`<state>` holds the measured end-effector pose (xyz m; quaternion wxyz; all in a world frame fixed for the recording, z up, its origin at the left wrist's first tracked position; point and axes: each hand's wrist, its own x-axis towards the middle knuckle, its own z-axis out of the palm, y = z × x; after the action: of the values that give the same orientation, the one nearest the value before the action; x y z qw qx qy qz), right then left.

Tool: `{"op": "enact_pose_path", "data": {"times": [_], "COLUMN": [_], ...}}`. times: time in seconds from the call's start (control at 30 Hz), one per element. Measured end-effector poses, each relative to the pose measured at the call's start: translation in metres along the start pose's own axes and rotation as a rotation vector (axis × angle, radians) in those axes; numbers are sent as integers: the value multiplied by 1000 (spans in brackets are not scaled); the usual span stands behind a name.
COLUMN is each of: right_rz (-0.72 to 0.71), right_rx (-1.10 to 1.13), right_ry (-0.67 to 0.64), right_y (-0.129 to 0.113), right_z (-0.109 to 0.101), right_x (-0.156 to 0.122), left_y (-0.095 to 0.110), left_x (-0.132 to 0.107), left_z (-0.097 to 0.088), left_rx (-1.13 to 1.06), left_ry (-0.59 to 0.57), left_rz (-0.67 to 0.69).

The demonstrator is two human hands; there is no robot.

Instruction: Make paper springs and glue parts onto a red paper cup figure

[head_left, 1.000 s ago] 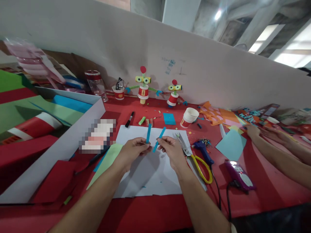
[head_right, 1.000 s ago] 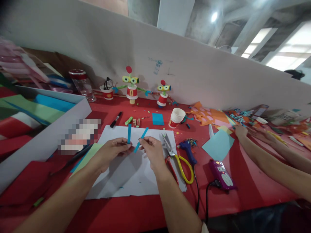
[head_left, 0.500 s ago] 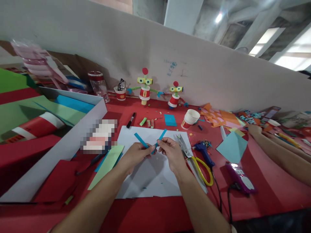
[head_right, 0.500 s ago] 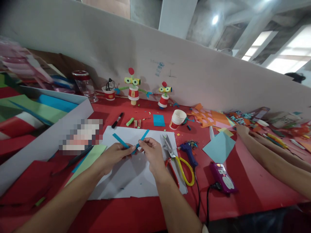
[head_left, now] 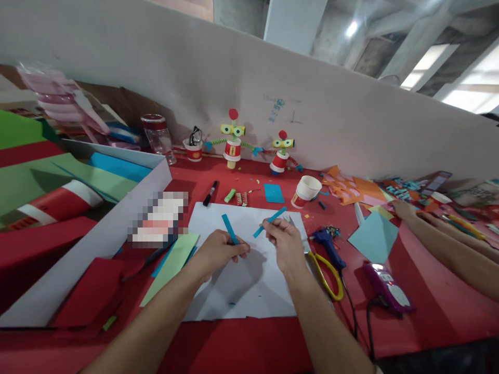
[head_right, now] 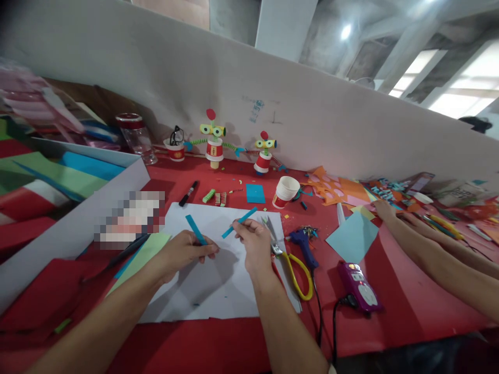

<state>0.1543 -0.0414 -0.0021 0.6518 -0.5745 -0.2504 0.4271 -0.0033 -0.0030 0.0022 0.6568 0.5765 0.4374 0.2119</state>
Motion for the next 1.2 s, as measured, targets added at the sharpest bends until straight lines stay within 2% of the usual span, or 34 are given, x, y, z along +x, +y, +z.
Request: {"op": "enact_pose_path", "data": {"times": [0.1,0.3,0.4,0.5,0.67,0.73,0.77,0.83,0.93,1.03,1.2], "right_rz": [-20,-4,5,10,-84,-93,-75,-38,-41,-17,60], "right_rx": [14,-47,-55,-48,160,121,50,-128,-252,-228,-112], "right_ry": [14,-170,-195,-135,145,180,142,-13,-184,-173,-169], "right_y": [-4,6,8,3,-12,-12,-10,-4,6,9,6], "right_z": [-3,10,11,4,-10,-8,-5,2,9,10,6], "right_x": [2,-12,-14,-7,5,3,0,-6,-13,-12,-8], "left_y": [-1,-2,-1,0,1,1,2,2,3,3,2], "left_x": [0,1,1,1,1,1,1,1,0,1,4], "left_z": [-1,2,1,-2,-3,-2,-1,0,1,0,-4], "left_rx": [-12,-52,-12,29,79,65,47,29,62,36,-175], "left_ry": [41,33,5,-27,-17,19,46,80,53,32,154], "left_rz": [10,79,109,102,48,35,40,74,144,124,-18]}}
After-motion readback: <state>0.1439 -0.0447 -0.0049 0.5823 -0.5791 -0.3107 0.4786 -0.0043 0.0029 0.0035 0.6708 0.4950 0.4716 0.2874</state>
